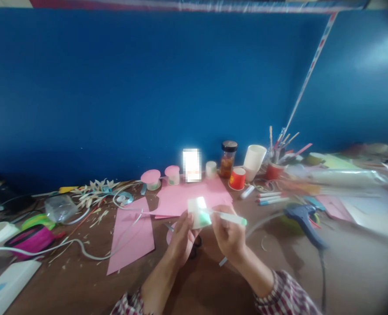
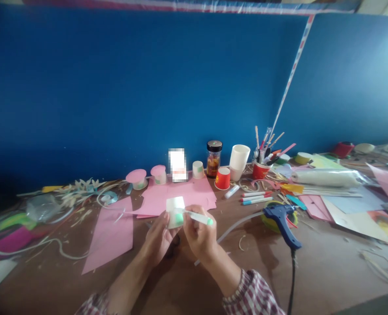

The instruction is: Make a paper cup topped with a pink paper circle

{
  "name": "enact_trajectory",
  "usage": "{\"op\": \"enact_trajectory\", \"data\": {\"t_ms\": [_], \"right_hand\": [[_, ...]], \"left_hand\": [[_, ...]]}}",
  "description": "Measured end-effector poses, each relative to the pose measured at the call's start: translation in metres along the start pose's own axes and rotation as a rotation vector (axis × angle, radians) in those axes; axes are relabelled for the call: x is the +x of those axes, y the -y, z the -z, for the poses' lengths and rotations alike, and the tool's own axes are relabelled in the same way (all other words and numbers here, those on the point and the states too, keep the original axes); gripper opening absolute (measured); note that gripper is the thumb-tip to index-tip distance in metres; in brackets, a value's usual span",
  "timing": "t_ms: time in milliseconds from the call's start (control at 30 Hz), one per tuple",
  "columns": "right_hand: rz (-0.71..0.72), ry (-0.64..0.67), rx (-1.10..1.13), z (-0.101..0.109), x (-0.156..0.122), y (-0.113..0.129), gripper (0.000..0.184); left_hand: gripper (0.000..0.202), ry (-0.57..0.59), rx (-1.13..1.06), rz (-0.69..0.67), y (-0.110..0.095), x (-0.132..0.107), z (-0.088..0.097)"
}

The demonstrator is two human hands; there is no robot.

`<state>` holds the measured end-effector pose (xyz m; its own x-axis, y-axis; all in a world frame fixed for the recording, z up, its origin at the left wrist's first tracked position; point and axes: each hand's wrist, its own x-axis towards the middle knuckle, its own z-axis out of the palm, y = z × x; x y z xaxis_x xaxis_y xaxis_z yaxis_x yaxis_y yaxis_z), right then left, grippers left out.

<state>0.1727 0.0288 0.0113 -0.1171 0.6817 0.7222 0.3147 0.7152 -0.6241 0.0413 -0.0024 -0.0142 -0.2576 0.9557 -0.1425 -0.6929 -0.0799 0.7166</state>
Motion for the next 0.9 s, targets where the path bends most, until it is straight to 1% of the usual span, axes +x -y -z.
{"op": "enact_trajectory", "data": {"t_ms": [133, 267, 467, 567, 633, 833, 900], "right_hand": [[0.041, 0.010, -0.064, -0.001, 0.002, 0.000, 0.015], [0.031, -0.002, -0.078, -0.001, 0.002, -0.001, 0.015], [0.047, 0.000, -0.097, -0.001, 0.004, -0.002, 0.017], [0.062, -0.004, -0.111, -0.001, 0.004, 0.000, 0.017], [0.122, -0.008, -0.111, -0.001, 0.003, 0.002, 0.016], [0.405, 0.031, -0.100, 0.000, -0.001, 0.011, 0.011], [0.447, 0.031, -0.084, 0.001, -0.001, 0.012, 0.011]], "left_hand": [[0.035, 0.008, 0.041, 0.016, -0.001, 0.001, 0.002], [0.036, -0.023, 0.051, 0.020, -0.003, 0.000, 0.003], [0.036, -0.001, 0.081, 0.016, 0.000, 0.000, 0.005], [0.037, -0.028, 0.068, 0.026, 0.000, 0.000, 0.004], [0.037, -0.050, 0.042, 0.036, -0.002, -0.001, 0.001], [0.032, -0.079, 0.066, 0.064, -0.006, -0.005, -0.007], [0.032, -0.091, 0.080, 0.075, -0.007, -0.005, -0.007]]}}
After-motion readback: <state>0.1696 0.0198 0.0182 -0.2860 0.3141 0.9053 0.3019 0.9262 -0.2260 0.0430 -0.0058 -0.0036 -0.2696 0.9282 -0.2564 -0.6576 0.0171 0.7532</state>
